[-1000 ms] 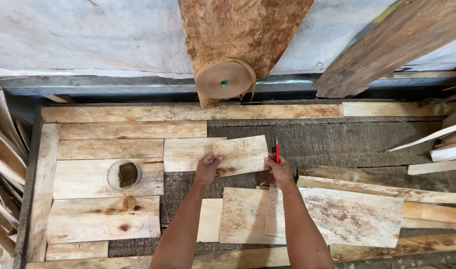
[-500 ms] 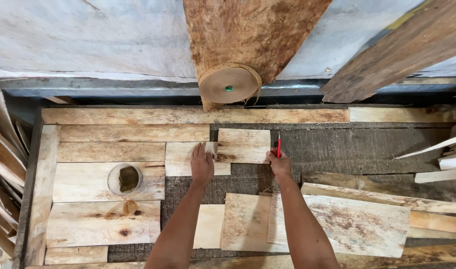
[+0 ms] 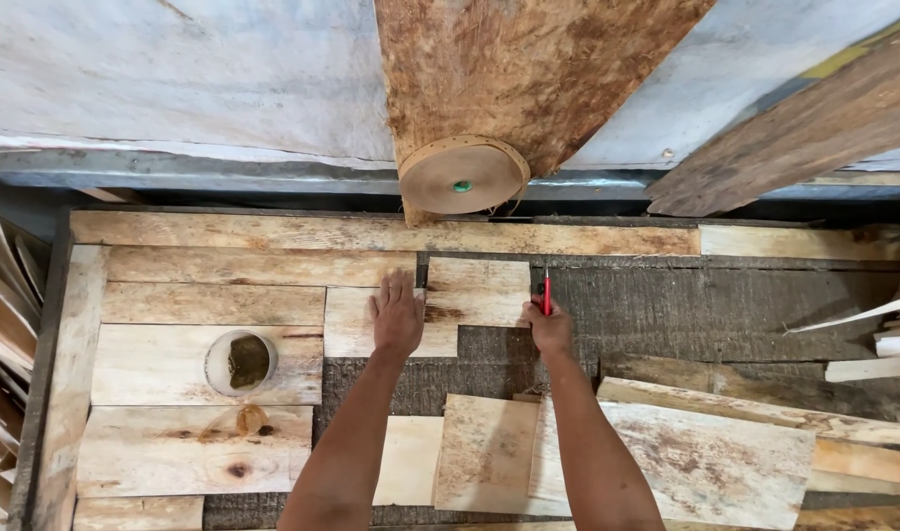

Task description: Cutting and trimming thin wood veneer pieces using a utility knife on a workbench.

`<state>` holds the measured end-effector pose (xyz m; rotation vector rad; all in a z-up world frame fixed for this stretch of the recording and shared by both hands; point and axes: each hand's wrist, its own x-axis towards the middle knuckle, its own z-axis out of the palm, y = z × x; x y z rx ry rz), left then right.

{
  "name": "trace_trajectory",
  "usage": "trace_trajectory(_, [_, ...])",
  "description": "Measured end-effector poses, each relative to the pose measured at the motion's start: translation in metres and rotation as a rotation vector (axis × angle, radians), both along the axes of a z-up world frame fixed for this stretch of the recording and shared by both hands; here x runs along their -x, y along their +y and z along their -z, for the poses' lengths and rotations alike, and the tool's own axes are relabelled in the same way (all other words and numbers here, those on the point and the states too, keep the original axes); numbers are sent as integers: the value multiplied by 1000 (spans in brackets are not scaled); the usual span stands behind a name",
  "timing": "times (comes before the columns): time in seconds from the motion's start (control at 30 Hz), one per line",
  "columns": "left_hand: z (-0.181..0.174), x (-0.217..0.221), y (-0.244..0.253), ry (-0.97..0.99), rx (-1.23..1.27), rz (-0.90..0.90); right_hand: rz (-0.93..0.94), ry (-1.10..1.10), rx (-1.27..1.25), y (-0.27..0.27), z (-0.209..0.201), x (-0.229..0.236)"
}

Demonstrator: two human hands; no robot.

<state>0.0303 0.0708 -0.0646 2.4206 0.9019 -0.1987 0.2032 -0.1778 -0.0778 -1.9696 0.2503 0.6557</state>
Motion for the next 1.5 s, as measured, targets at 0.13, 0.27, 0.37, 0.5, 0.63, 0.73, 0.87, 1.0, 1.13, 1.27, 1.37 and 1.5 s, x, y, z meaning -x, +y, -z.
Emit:
trace_trajectory(0.13, [2,3,-2,-23,-18,-2,-61,-282,92,8,-22,11])
trace_trajectory(0.27, [-2,3,-2,-43,-10,-24,-175,-326,121,42,-72,31])
trace_trajectory(0.37, [2,4,2,-68,-23,-61,-311,-193,55,76,-114,52])
trace_trajectory(0.5, [-13,0,8,23,-21,-97,-599,-150,76,106,-114,71])
trace_trajectory(0.63, [-8,3,6,-20,-29,-96,-719,-254,85,131,-99,82])
trace_trajectory(0.73, [-13,3,7,1,-7,-110,-772,-270,142,146,-100,86])
trace_trajectory(0.87, [-9,3,7,12,-3,-106,-784,-322,190,155,-94,86])
trace_trajectory(1.0, [-24,1,8,56,24,-111,-790,-254,239,163,-124,87])
trace_trajectory(1.13, [-18,2,9,43,-2,-95,-800,-217,267,162,-115,88])
trace_trajectory(1.27, [-14,3,8,48,-8,-90,-814,-323,250,159,-95,88])
trace_trajectory(1.37, [-14,3,9,53,-14,-85,-824,-311,265,161,-106,89])
trace_trajectory(1.5, [-7,4,10,64,-42,-62,-847,-307,284,159,-96,89])
